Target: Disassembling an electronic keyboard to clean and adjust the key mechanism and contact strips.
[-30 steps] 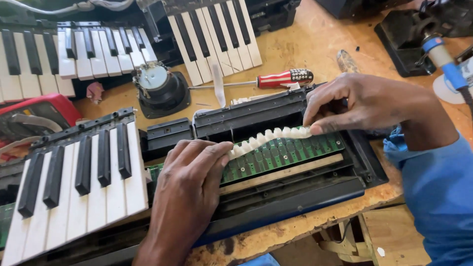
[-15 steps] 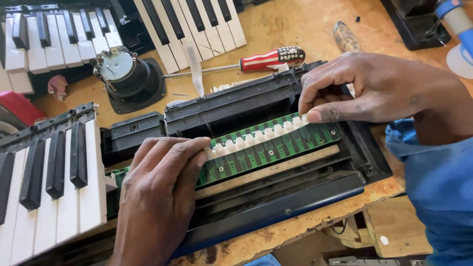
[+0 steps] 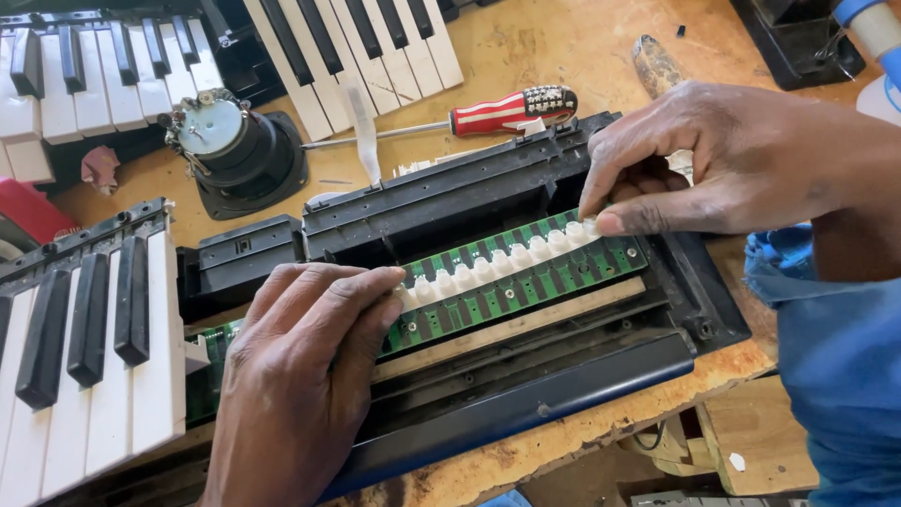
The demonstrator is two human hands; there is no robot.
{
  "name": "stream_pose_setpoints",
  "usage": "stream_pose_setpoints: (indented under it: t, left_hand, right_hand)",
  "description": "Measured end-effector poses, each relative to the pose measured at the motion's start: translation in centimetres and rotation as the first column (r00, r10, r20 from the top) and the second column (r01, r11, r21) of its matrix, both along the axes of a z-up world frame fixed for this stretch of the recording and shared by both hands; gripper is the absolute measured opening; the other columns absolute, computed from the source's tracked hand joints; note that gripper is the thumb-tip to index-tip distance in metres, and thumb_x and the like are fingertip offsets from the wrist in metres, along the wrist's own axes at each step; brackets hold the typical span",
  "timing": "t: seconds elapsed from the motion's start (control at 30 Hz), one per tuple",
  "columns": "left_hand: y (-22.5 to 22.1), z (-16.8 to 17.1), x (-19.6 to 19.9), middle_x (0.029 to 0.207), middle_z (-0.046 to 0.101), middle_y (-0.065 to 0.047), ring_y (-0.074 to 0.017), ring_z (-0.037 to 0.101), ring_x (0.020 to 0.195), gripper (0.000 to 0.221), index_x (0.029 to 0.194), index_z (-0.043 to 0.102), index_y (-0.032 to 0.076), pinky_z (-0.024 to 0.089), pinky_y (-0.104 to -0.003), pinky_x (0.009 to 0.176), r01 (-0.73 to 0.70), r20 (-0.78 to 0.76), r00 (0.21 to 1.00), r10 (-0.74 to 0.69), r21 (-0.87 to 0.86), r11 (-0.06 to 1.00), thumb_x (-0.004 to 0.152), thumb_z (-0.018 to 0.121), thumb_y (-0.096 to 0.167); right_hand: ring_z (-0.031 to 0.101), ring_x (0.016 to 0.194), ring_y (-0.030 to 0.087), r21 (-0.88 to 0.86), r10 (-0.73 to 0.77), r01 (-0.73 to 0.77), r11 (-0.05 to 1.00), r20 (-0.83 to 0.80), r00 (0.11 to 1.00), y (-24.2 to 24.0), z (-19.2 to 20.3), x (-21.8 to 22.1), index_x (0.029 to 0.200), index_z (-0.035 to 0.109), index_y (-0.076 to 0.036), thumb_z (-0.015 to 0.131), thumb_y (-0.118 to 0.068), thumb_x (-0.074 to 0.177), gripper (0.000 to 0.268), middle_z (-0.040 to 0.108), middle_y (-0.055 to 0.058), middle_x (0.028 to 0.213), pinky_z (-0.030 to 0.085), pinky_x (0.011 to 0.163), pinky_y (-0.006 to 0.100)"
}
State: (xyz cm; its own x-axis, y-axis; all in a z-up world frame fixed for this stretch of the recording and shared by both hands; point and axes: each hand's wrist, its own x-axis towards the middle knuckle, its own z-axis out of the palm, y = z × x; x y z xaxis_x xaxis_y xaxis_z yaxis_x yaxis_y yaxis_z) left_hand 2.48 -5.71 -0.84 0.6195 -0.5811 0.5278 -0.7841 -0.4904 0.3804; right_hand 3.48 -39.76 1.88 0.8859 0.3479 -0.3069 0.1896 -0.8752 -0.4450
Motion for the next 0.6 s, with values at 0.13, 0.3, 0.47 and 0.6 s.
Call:
stream_pose_setpoints:
  t: [0.13,0.3,0.47,0.6]
  left_hand:
    - [0.03,0.03,-0.02,0.099,0.073,-0.009,-0.028,0.063,0.087,0.017,0.108,0.071,0.0,0.051,-0.04,0.082,-0.005,-0.016,1.0,0.005,0.003,1.0,0.1,0.062,0.012]
    - [0.08,0.01,-0.01,0.099,0.073,-0.008,-0.0273,0.062,0.087,0.017,0.108,0.071,0.0,0.051,-0.039,0.082,0.013,-0.009,1.0,-0.013,-0.002,1.0,0.1,0.062,0.011]
    - [0.06,-0.03,-0.02,0.099,0.073,-0.008,-0.0279,0.063,0.088,0.018,0.109,0.071,0.001,0.052,-0.04,0.081,0.007,-0.011,1.0,-0.007,0.009,1.0,0.099,0.064,0.013]
    - [-0.02,-0.08,0.06,0.099,0.073,-0.008,-0.0271,0.063,0.088,0.017,0.108,0.071,0.001,0.051,-0.039,0.083,0.02,0.006,1.0,-0.02,0.005,1.0,0.099,0.063,0.013]
  right_hand:
    - [0.067,0.063,0.012,0.049,0.013,-0.015,0.999,0.04,0.999,0.07,0.19,-0.01,0.101,0.092,-0.03,0.076,-0.038,0.086,0.024,0.077,-0.006,0.073,0.063,0.063,0.032]
    - [0.07,0.066,0.011,0.01,-0.046,0.046,0.999,0.006,0.999,0.16,0.31,-0.13,0.103,0.094,-0.032,0.077,-0.038,0.084,0.026,0.077,-0.006,0.073,0.067,0.067,0.03]
    - [0.069,0.065,0.011,0.001,-0.025,0.025,1.0,0.011,1.0,-0.14,0.37,-0.15,0.104,0.092,-0.032,0.076,-0.037,0.085,0.026,0.077,-0.007,0.074,0.068,0.066,0.03]
    - [0.067,0.062,0.012,0.031,-0.036,0.036,0.999,0.008,0.999,-0.24,0.54,-0.09,0.1,0.095,-0.028,0.077,-0.036,0.085,0.024,0.076,-0.005,0.071,0.063,0.061,0.029]
